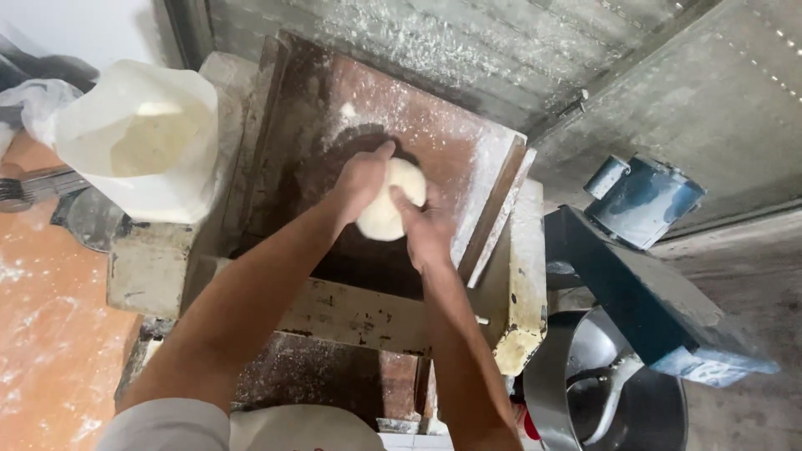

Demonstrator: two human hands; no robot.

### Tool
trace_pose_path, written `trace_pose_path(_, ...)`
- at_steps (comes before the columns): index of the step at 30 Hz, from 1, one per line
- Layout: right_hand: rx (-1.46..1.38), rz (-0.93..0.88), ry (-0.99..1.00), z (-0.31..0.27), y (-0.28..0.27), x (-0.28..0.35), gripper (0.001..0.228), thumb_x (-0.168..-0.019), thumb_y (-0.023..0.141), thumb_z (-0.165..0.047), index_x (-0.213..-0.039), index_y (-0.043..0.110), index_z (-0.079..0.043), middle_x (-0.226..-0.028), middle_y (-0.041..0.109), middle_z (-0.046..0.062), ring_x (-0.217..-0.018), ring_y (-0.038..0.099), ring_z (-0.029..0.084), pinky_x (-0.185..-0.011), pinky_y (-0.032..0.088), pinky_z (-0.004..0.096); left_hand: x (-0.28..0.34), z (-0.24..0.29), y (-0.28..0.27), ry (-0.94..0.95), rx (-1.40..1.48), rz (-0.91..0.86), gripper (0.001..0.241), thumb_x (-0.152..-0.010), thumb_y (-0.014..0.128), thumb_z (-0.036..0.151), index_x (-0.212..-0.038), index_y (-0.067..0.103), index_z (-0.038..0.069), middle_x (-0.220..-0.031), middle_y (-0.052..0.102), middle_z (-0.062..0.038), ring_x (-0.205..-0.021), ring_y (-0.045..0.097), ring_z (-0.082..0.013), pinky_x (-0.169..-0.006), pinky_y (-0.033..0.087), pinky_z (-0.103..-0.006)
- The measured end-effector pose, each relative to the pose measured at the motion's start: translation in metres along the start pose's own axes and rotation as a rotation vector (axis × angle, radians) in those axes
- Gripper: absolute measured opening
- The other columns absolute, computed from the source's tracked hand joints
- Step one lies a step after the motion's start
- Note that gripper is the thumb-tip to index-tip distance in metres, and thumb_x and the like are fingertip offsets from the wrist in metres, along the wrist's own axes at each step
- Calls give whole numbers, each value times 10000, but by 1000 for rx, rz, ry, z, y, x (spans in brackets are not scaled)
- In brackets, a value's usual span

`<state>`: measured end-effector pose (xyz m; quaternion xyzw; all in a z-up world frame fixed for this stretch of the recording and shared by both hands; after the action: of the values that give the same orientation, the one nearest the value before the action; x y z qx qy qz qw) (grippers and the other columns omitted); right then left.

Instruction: Flattening dough balls into discs using a dough sheeter machine and arranging them on baking trays in a bakery kitchen.

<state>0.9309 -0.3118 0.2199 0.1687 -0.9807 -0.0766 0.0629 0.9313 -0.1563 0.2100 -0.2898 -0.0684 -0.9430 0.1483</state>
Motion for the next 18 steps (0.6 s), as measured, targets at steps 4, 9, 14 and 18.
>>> trace_pose_path(4, 105, -126, 112, 15, -5, -10, 439, -893, 781, -183, -1273, 629, -23, -1194, 729, 140, -1082, 712, 237, -904, 632, 381, -9, 1, -2, 493, -655, 94, 514, -1069, 293, 384, -1183, 649, 31, -917, 721, -194, -694, 715, -268, -643, 600, -421)
trace_pose_path(9, -39, -53, 30, 16, -5, -2, 435, -884, 804, -165, -1259, 649, -10, -1166, 744, 139, -1051, 718, 239, -903, 633, 396, 8, 0, -7, 156, 54, -25, 597, -1070, 366, 485, -999, 718, 7, -881, 737, -176, -688, 744, -255, -644, 621, -373)
trace_pose_path(14, 88, -139, 69, 20, -12, 1, 440, -878, 813, -164, -1254, 668, 11, -1125, 760, 158, -991, 735, 255, -873, 629, 421, 16, 2, -4, 499, -341, 50, 507, -1036, 343, 446, -1005, 670, 61, -800, 735, -186, -600, 735, -253, -546, 625, -366)
trace_pose_path(18, 28, -20, 50, 11, -11, 7, 478, -862, 798, -181, -1277, 632, -12, -1140, 740, 144, -991, 733, 244, -838, 655, 437, 9, -15, 1, 199, -47, 9, 570, -1080, 336, 454, -987, 701, 26, -795, 712, -194, -613, 706, -268, -578, 621, -385)
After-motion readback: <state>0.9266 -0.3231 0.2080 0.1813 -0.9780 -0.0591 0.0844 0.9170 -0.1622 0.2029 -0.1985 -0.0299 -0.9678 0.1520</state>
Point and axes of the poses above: each hand's wrist, its own x-axis away from the middle knuckle, its own y-axis out of the palm, z = x × y, the point moved 3 cm from there along -x, towards the middle knuckle
